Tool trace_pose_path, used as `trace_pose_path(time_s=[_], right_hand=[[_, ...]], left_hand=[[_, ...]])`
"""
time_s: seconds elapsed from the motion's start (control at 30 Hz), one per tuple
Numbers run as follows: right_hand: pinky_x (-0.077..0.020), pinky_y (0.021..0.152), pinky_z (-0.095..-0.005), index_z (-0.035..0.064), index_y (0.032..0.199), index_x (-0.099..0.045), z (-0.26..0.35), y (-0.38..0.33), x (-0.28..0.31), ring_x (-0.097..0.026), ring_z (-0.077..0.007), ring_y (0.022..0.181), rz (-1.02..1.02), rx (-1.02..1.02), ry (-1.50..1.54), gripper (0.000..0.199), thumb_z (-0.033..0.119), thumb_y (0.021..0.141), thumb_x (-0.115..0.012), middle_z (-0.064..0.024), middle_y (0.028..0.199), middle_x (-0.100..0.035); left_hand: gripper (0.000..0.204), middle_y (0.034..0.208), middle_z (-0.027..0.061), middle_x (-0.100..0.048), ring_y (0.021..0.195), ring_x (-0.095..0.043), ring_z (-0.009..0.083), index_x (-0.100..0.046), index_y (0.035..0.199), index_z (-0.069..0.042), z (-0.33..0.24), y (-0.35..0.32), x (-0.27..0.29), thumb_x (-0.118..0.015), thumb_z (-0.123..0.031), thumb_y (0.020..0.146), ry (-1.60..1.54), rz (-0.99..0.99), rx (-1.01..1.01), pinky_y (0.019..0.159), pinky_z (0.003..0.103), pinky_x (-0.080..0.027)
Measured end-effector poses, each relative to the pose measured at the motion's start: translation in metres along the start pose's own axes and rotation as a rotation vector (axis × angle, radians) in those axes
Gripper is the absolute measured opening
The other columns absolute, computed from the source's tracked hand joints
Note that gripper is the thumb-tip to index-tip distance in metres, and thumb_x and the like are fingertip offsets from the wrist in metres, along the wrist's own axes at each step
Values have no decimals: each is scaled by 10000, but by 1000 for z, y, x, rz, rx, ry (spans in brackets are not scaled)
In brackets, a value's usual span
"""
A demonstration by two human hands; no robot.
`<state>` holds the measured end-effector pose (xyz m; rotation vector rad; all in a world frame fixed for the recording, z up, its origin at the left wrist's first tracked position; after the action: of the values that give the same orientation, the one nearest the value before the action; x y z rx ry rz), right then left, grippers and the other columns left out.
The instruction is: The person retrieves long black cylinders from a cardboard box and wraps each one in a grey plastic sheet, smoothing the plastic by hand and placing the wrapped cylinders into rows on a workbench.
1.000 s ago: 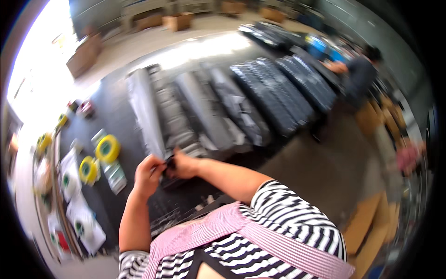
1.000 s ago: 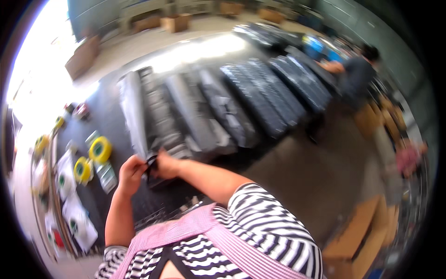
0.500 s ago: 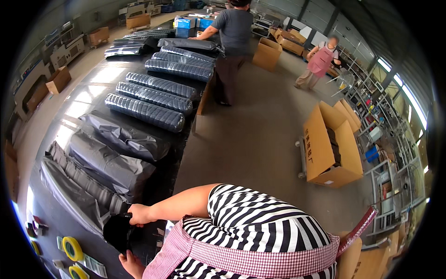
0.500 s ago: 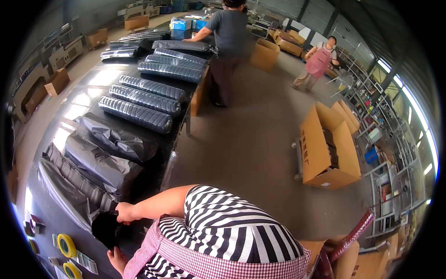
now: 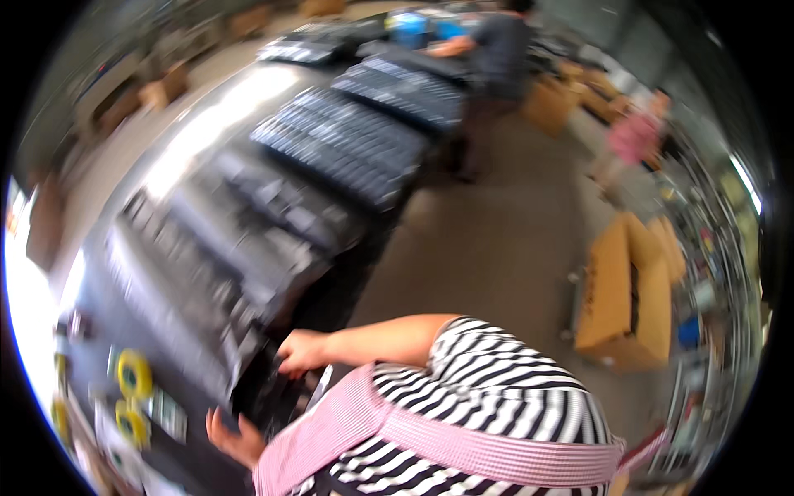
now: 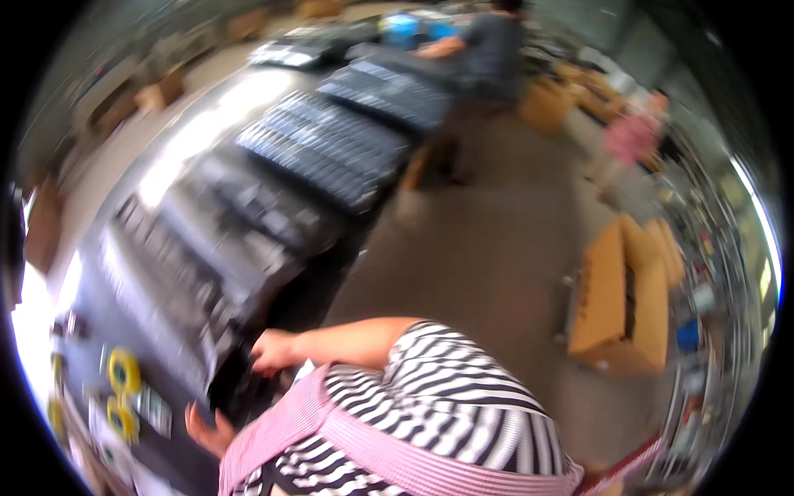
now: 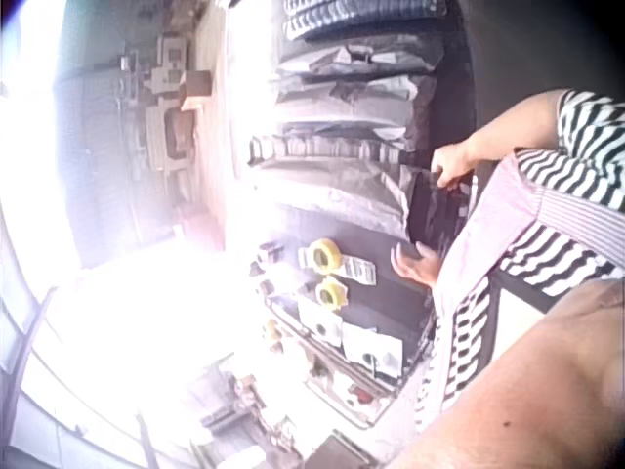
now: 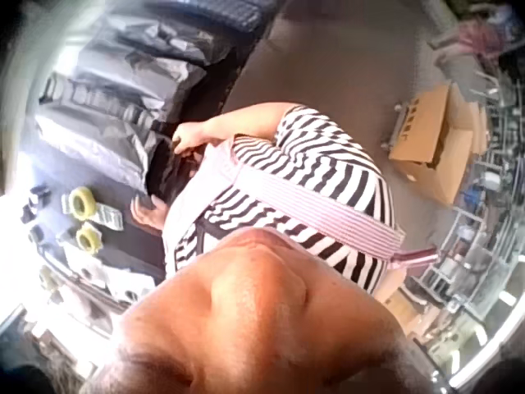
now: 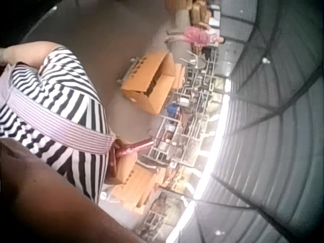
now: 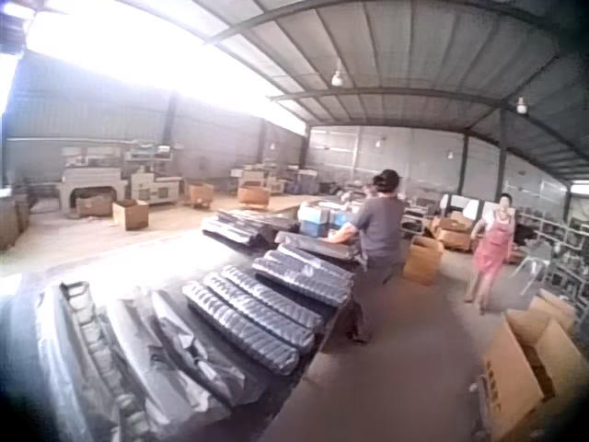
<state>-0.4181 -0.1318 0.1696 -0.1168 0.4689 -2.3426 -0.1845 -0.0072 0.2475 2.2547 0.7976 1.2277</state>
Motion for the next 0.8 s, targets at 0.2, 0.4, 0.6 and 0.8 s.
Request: trace_pose_path(time_s=[0.2, 0.4, 0.6, 0.8], right_hand=[[-557, 723, -298, -30, 989, -713, 14, -16, -2, -684, -143, 774, -90, 173, -10, 147, 57, 900, -634, -96, 867, -740], [-535, 721, -370, -28, 937, -668, 37, -24, -9, -674, -277, 770, -171, 281, -396, 143, 46, 919, -547, -154, 854, -687], [-547, 732, -373, -56, 898, -626, 54, -31, -7, -699, -331, 821, -218, 373, -597, 80, -9, 867, -568, -202, 887, -667], [-534, 736, -317, -30, 987, -694, 15, -16, 11, -680, -173, 770, -150, 124, -216, 183, 66, 926, -551, -111, 828, -723]], left_hand=[[356, 1065, 115, -675, 918, -677, 324, -674, 1062, -60, -126, 47, -65, -837, -132, 753, -375, 534, -306, 779, 382, -552], [215, 947, 74, -670, 828, -669, 289, -686, 995, -63, -102, 34, -87, -777, -118, 808, -316, 457, -216, 702, 374, -547], [136, 920, 71, -671, 804, -667, 292, -695, 954, -59, -110, 38, -92, -736, -64, 824, -281, 471, -246, 683, 367, -547], [33, 1001, 66, -679, 890, -668, 166, -649, 969, -36, -55, 29, -90, -637, -64, 958, -870, 430, 405, 779, 322, -534]])
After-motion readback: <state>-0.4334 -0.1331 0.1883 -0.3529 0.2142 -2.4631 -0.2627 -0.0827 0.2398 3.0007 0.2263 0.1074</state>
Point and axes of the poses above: each hand's wrist, its own y-axis towards the middle knuckle, its own x-axis out of the back of the hand, z = x × y, the point moved 9 cm from there along y, towards the middle knuckle
